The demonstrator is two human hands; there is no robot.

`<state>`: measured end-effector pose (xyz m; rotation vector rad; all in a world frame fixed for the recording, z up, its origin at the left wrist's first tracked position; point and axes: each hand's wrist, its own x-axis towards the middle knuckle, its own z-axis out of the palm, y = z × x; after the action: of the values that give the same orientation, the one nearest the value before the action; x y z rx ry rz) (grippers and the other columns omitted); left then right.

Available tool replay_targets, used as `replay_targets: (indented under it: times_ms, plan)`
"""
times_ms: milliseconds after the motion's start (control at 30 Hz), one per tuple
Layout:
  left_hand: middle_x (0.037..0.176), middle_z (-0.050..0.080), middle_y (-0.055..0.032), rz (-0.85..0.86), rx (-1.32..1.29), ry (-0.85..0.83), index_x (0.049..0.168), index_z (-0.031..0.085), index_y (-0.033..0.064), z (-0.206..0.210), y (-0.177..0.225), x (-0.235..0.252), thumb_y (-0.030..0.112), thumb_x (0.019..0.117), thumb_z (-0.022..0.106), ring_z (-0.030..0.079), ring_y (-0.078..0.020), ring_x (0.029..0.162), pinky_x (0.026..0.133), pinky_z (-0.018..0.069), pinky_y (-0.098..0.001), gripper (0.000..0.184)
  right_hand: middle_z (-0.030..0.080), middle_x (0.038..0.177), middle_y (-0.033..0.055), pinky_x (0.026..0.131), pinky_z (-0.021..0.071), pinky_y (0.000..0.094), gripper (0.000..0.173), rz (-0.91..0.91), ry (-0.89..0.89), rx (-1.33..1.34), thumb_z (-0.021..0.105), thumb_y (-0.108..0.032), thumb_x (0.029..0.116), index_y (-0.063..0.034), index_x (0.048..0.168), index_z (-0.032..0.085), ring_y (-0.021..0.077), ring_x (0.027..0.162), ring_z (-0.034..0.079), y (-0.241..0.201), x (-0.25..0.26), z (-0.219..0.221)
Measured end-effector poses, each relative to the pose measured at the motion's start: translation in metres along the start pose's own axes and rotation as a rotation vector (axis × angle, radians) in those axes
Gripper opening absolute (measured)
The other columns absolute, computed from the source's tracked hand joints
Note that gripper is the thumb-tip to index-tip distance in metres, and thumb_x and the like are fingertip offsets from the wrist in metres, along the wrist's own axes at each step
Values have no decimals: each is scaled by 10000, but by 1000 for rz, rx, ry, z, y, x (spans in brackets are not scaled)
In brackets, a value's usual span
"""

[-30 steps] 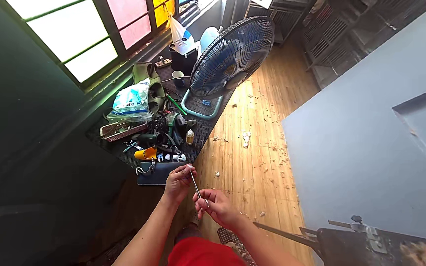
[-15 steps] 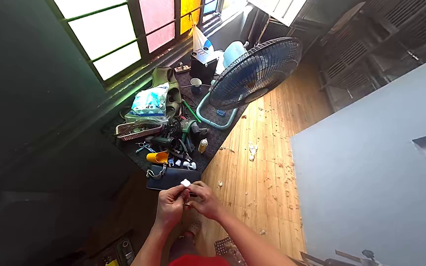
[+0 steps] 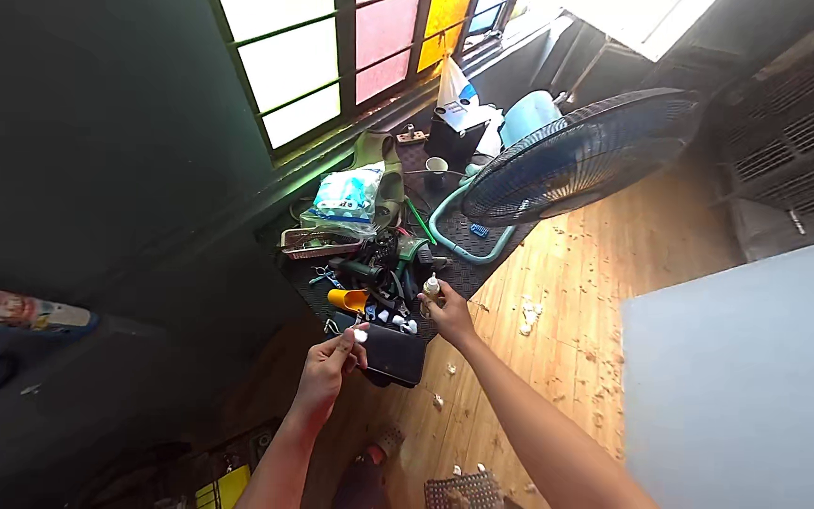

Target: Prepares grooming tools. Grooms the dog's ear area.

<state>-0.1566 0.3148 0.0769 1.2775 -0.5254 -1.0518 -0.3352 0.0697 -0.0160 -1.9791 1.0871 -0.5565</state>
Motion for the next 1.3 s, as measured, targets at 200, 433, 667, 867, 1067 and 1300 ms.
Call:
replay_targets:
  times_ms: [200,433,667,867,1067,1300]
  plan:
    - [787,682,-91,25,90,-65,1189,765,69,0,-8,15,174,1033,608,565,-144,677,654,475,-260,245,682,1206,40,937,578,401,475,-555,-175,-258,655,-417,995,-160,1393,621,181,1112,655,-70,-64,-42]
    - [836,717,-84,15,199,-198,1132,792,93,19,-7,21,179,1028,616,638,-177,743,712,536,-307,222,715,1149,-2,895,531,425,383,-740,-41,-694,611,-397,1000,-226,1336,682,191,1088,655,-104,-87,-77]
    - [854,728,-65,-22,241,-284,1132,798,135,31,-15,21,208,1034,615,664,-185,769,734,564,-335,220,723,1102,4,877,532,442,355,-714,11,-805,618,-319,973,-230,1306,704,204,1050,666,-108,-104,-89]
    - [835,725,-58,-37,250,-338,1136,797,140,39,-21,21,206,1030,625,654,-169,729,691,557,-317,213,726,1056,10,815,523,427,348,-724,20,-868,630,-261,934,-225,1267,725,206,979,670,-114,-114,-95]
    - [839,730,-49,-32,268,-351,1132,801,154,39,-20,21,230,1029,630,657,-164,730,697,559,-317,214,733,1047,18,799,520,440,376,-707,29,-898,638,-222,899,-224,1262,732,217,939,670,-115,-117,-96]
    - [822,727,-40,-62,288,-341,1120,804,164,33,-21,16,241,1030,629,651,-154,715,672,547,-308,211,736,1018,15,776,516,433,360,-719,44,-853,638,-200,891,-211,1235,745,210,898,666,-110,-120,-86]
